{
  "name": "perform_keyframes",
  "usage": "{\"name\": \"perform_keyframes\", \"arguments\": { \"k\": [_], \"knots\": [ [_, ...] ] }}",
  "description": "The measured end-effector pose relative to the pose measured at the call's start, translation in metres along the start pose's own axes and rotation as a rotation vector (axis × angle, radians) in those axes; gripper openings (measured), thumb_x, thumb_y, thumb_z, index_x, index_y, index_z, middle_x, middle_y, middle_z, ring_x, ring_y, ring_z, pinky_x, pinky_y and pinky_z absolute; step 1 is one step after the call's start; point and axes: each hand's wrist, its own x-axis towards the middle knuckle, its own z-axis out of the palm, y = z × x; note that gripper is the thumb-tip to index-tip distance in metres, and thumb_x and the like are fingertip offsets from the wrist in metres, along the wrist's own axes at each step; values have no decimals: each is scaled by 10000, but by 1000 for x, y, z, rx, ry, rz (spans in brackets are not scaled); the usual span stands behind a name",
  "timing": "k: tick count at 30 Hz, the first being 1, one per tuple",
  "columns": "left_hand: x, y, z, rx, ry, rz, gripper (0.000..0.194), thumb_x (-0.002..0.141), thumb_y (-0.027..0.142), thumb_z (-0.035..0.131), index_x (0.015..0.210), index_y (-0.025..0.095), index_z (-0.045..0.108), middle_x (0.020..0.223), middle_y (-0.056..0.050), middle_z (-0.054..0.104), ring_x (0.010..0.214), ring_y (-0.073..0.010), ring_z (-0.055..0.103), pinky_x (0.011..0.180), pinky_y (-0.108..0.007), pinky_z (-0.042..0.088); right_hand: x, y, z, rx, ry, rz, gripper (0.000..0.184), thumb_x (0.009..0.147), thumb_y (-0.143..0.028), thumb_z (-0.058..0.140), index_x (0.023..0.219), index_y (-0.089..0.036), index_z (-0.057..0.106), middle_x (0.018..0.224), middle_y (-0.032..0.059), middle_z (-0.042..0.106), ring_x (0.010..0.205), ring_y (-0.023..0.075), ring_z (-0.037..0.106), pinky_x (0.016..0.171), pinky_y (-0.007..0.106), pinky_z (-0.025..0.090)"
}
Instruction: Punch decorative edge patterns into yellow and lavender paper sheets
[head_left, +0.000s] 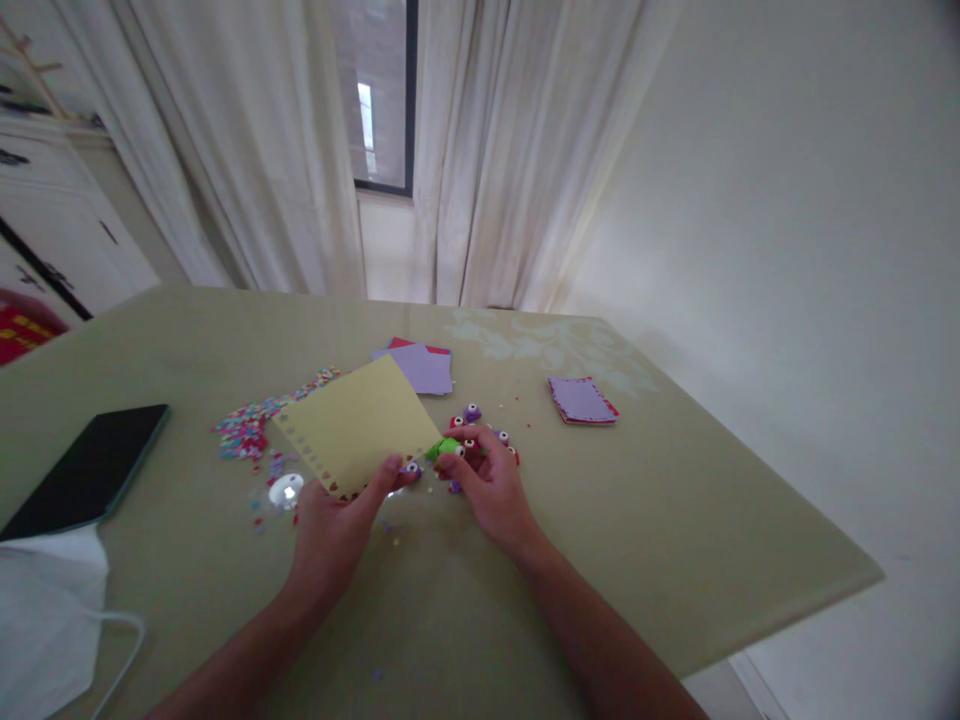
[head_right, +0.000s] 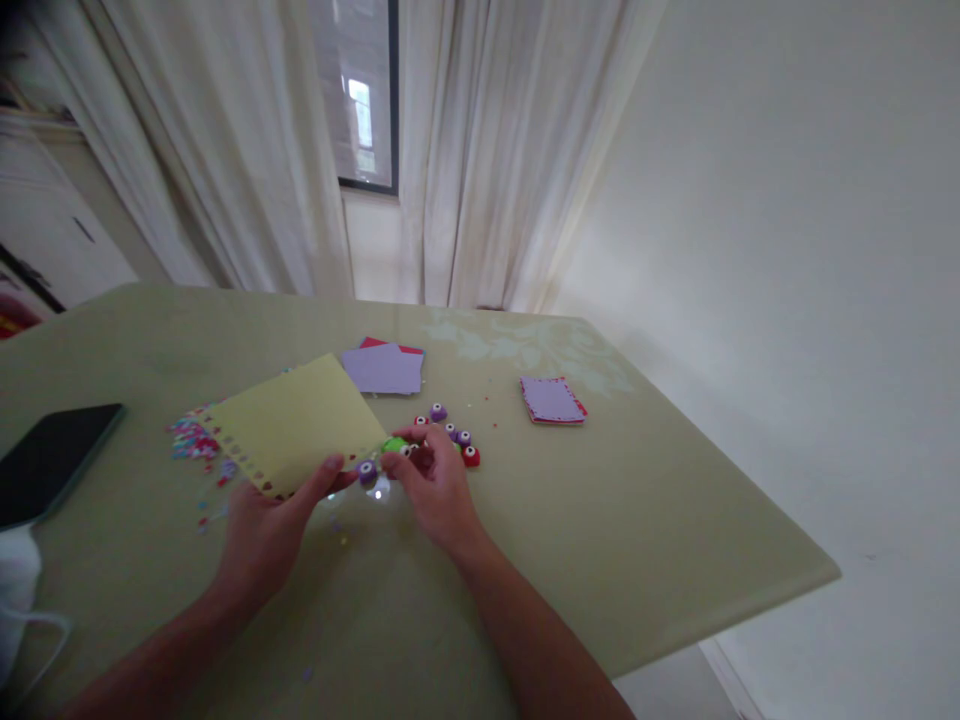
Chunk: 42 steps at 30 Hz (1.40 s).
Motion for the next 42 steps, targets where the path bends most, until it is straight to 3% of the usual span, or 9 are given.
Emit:
{"name": "perform_keyframes", "arguments": {
  "k": [10,18,42],
  "knots": [
    [0,6,1,4,-4,71,278,807,488,813,923,236,838,922,-32,866,897,-316,828,832,-421,682,-2,0,8,102,-19,19,485,721,-440,953,1025,-246,628,882,0,702,784,168,681,692,274,565],
    [1,9,1,33,-31,152,249,815,477,803,903,248,844,980,-33,867,959,-316,825,877,-417,675,-5,0,10,152,-30,48,508,686,-372,981,1023,-253,620,875,-6,693,776,167,663,683,280,543],
    [4,6,-3,53,-24,95,264,791,488,830,924,261,840,991,-27,866,965,-308,815,860,-398,657,-3,3,10,168,-36,75,554,646,-409,1001,997,-262,599,870,-16,690,777,167,646,679,290,519]
  ]
}}
